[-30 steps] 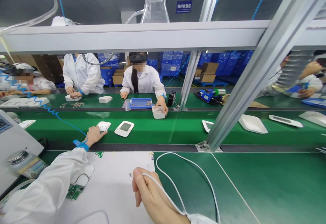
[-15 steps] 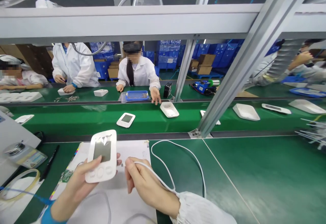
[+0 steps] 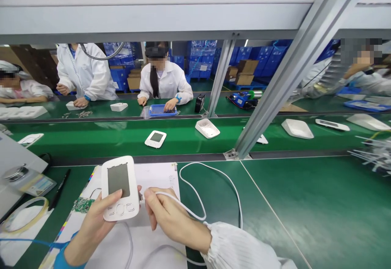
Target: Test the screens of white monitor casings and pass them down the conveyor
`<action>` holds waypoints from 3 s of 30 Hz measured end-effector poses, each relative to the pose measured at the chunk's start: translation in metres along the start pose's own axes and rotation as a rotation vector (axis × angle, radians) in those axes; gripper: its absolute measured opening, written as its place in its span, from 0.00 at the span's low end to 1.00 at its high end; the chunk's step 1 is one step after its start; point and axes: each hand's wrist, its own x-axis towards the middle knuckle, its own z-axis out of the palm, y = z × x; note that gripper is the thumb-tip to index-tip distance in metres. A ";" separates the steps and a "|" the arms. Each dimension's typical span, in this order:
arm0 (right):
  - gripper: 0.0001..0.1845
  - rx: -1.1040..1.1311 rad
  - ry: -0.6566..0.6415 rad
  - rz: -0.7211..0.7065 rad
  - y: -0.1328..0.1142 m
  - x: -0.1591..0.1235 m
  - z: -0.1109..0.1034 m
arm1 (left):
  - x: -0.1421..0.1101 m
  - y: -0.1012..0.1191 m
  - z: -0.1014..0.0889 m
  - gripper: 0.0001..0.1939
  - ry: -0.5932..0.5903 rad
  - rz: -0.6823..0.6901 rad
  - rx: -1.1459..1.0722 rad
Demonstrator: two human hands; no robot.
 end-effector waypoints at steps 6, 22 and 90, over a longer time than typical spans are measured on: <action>0.32 0.031 -0.019 0.001 0.007 -0.002 0.007 | -0.002 -0.004 0.002 0.21 -0.067 0.018 0.042; 0.25 0.429 0.094 0.011 0.008 0.016 0.002 | -0.013 -0.008 0.009 0.41 0.120 0.400 0.563; 0.26 0.343 0.060 0.126 0.005 0.015 0.000 | -0.025 -0.005 0.013 0.45 0.039 0.361 0.650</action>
